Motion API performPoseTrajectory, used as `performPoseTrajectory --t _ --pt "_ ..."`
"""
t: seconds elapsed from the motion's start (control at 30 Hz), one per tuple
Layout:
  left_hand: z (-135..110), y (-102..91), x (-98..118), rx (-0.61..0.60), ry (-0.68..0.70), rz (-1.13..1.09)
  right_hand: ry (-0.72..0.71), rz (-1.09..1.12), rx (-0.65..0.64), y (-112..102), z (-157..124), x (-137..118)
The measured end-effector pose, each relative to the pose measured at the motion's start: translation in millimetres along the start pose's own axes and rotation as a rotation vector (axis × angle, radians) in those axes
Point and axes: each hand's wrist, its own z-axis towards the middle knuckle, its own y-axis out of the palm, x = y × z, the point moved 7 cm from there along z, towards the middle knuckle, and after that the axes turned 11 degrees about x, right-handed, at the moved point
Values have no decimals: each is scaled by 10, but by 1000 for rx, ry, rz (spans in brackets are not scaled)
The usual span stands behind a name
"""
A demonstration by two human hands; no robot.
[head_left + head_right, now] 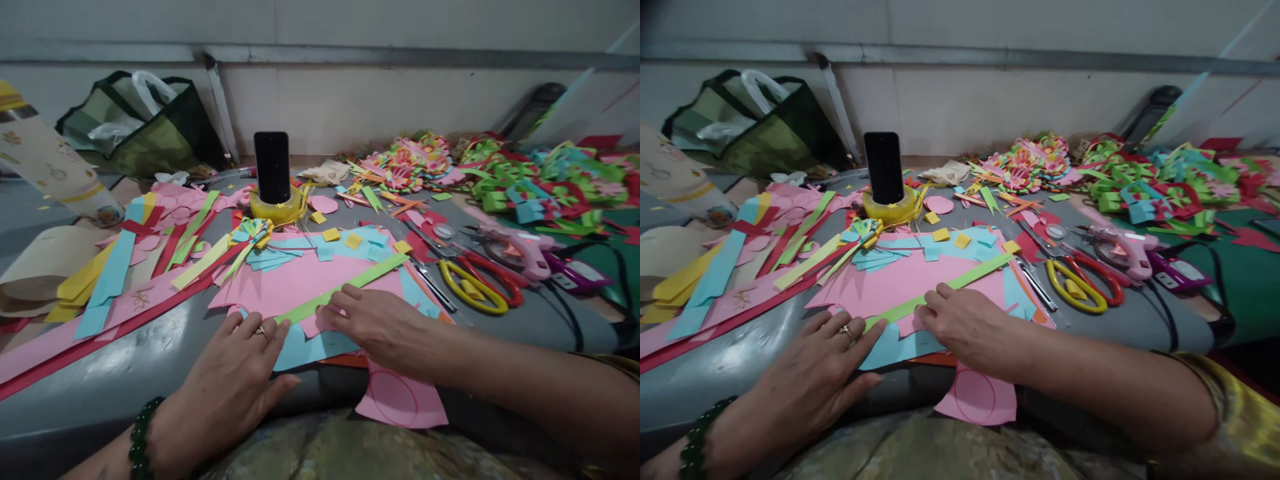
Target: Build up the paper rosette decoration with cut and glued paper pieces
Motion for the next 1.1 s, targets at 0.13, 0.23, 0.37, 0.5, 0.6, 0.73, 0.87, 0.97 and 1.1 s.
performPoseTrajectory --t 0.13,0.23,0.37,0.5,0.6,0.73,0.87,0.97,1.1 --pt "139 71 71 -36 18 -24 14 -49 -17 -7 6 -18" --pt "170 146 63 -65 20 -52 49 -54 -15 -2 -57 61" --pt "179 143 28 -100 -10 -75 127 -21 -22 19 -178 224" --pt "256 71 71 -138 -38 -64 152 -11 28 34 -244 320" --pt "301 46 112 -152 -33 -37 279 -70 11 62 -338 503" --pt "295 54 104 -172 -35 -36 387 -132 -40 64 -482 714" --pt "369 37 102 -160 -42 -50 402 -147 -28 33 -492 729" --pt "468 50 131 -146 -22 -34 336 -119 62 -4 -420 574" --pt "473 102 113 -139 40 29 179 -25 165 21 -356 260"
